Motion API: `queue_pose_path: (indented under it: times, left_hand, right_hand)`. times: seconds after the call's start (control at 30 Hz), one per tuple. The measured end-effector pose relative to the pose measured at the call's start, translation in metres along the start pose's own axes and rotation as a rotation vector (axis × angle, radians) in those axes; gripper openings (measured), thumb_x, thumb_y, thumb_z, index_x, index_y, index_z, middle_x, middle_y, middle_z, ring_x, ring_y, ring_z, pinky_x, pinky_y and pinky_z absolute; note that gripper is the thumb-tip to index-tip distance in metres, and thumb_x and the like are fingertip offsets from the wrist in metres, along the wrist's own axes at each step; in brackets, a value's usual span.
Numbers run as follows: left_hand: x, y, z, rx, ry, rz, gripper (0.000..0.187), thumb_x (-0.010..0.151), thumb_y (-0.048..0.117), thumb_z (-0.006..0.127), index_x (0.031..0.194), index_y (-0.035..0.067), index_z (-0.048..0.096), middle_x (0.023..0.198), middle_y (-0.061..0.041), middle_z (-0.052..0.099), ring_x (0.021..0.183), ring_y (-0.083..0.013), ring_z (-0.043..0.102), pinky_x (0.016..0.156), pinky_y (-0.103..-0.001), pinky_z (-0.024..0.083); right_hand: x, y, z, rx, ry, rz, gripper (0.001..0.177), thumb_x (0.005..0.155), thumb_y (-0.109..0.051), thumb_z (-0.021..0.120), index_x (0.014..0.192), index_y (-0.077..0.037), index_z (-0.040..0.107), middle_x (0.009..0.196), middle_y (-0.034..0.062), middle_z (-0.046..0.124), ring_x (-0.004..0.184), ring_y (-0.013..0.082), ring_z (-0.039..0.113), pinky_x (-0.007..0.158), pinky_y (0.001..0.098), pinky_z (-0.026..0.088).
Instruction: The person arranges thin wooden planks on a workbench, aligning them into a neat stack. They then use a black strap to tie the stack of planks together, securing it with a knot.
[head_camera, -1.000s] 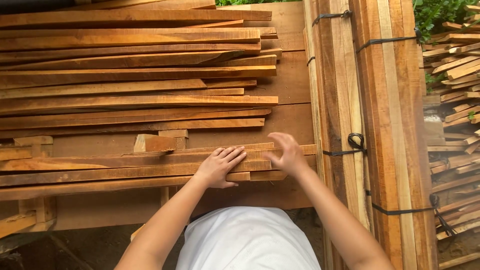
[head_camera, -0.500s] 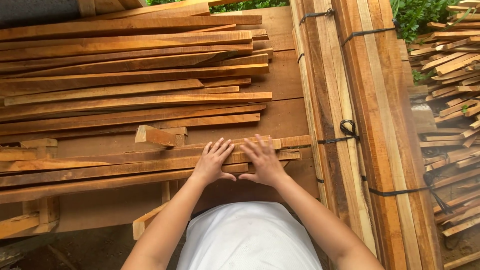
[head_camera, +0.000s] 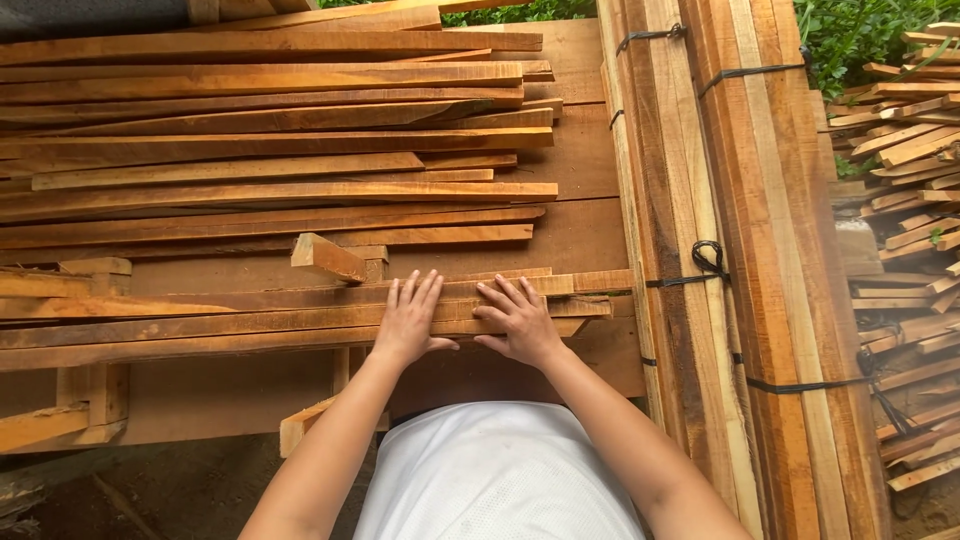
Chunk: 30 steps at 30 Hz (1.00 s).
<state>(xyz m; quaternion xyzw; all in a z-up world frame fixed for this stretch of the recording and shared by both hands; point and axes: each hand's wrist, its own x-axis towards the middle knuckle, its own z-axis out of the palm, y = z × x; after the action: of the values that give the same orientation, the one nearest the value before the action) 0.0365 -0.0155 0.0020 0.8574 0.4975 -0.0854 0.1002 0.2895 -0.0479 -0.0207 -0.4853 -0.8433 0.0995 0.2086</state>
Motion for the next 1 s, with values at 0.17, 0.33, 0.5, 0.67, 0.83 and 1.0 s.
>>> queue_pose_path:
  times: [0.17, 0.33, 0.5, 0.67, 0.83, 1.0]
  left_hand:
    - [0.002, -0.01, 0.018, -0.05, -0.015, 0.003, 0.134, 0.055, 0.071, 0.086, 0.162, 0.015, 0.028, 0.163, -0.003, 0.036, 0.15, -0.0328, 0.03, 0.124, -0.059, 0.02]
    - [0.003, -0.005, 0.009, -0.096, -0.083, 0.008, 0.129, 0.061, 0.061, 0.089, 0.163, 0.016, 0.024, 0.163, -0.002, 0.032, 0.15, -0.0324, 0.027, 0.124, -0.061, 0.015]
    - [0.0, 0.001, -0.005, -0.138, -0.126, -0.024, 0.096, 0.085, 0.02, 0.074, 0.164, 0.015, 0.02, 0.163, -0.006, 0.029, 0.15, -0.0377, 0.025, 0.123, -0.063, 0.017]
    - [0.025, -0.028, 0.002, -0.242, -0.401, -0.028, 0.116, 0.066, 0.049, 0.092, 0.16, 0.015, 0.032, 0.167, -0.009, 0.028, 0.154, -0.0388, 0.024, 0.121, -0.064, 0.023]
    - [-0.01, -0.087, -0.033, -0.345, -0.424, 0.114, 0.078, 0.072, 0.049, 0.088, 0.138, 0.017, 0.062, 0.142, -0.006, 0.061, 0.129, -0.0325, 0.062, 0.104, -0.053, 0.051]
    - [-0.113, -0.157, -0.079, -0.217, -0.041, 0.021, 0.111, 0.069, 0.055, 0.089, 0.156, 0.007, 0.039, 0.16, -0.015, 0.04, 0.149, -0.0376, 0.031, 0.119, -0.059, 0.029]
  right_hand:
    - [0.003, -0.013, -0.011, 0.017, -0.076, 0.078, 0.051, 0.078, -0.057, 0.075, 0.121, -0.031, 0.063, 0.151, -0.0063, 0.053, 0.146, 0.0257, 0.041, 0.12, 0.0568, 0.024]
    - [0.016, -0.056, -0.012, -0.007, -0.251, 0.193, 0.05, 0.087, -0.041, 0.071, 0.133, -0.026, 0.059, 0.152, -0.0011, 0.049, 0.151, 0.0302, 0.029, 0.122, 0.062, 0.011]
    - [0.017, -0.08, 0.007, 0.06, -0.103, 0.175, 0.047, 0.086, -0.036, 0.075, 0.13, -0.023, 0.062, 0.148, -0.0005, 0.052, 0.146, 0.0302, 0.039, 0.12, 0.0596, 0.022]
    - [0.017, -0.076, 0.021, 0.064, -0.046, 0.159, 0.045, 0.086, -0.037, 0.076, 0.128, -0.025, 0.065, 0.147, -0.0008, 0.054, 0.145, 0.0314, 0.041, 0.118, 0.0614, 0.025]
    - [0.015, -0.073, 0.027, 0.052, -0.021, 0.169, 0.042, 0.086, -0.039, 0.076, 0.125, -0.03, 0.066, 0.146, -0.0054, 0.055, 0.145, 0.0277, 0.042, 0.118, 0.0592, 0.027]
    - [0.012, -0.071, 0.031, 0.045, -0.039, 0.211, 0.041, 0.086, -0.043, 0.075, 0.126, -0.033, 0.067, 0.147, -0.0088, 0.055, 0.146, 0.0241, 0.042, 0.12, 0.0561, 0.026]
